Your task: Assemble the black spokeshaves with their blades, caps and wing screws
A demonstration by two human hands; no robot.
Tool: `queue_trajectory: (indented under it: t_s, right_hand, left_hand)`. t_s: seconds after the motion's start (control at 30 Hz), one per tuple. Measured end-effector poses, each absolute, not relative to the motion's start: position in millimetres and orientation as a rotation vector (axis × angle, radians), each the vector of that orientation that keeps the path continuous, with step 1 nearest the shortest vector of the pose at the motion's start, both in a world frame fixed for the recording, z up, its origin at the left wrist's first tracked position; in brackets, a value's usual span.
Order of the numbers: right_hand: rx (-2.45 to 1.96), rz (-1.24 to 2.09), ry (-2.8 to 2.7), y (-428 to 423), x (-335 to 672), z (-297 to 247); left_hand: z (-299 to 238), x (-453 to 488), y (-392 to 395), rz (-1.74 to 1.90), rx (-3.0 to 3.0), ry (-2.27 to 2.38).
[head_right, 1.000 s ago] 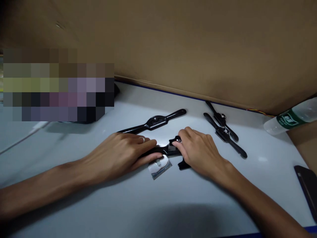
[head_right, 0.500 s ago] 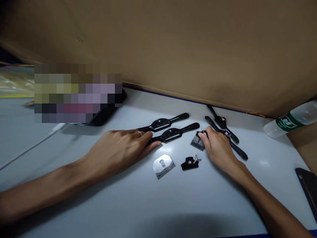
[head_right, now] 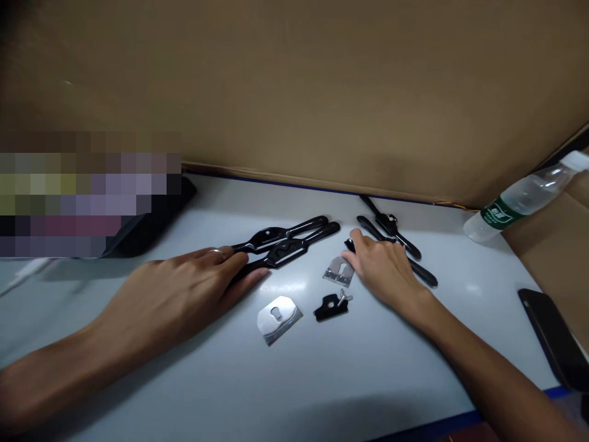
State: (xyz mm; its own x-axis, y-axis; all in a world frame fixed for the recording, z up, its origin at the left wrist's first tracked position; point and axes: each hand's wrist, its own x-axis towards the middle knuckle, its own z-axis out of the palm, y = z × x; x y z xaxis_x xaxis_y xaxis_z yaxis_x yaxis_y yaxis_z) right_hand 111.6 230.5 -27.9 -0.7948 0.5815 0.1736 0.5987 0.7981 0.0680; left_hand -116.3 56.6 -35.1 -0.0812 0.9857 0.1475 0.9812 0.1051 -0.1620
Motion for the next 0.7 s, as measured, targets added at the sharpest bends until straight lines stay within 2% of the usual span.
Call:
queue_trajectory:
  t_s: [0.17, 0.23, 0.37, 0.7]
  right_hand:
    - [-1.191, -0.257, -2.662, 260, 137, 3]
    - [-1.403, -0.216, -2.774, 272, 153, 14]
    - [-1.422, 0.013, -3.037, 282, 176, 20]
    - [-1.487, 0.064, -3.034, 276, 178, 8]
  left_hand:
    - [-36, -118, 56, 0.059, -1.955, -2.175]
    - [-36, -117, 56, 0.067, -1.945, -2.194]
    - [-36, -117, 57, 0.054, -1.939, -2.233]
    - [-34, -119, 57, 0.131, -1.859, -2.170]
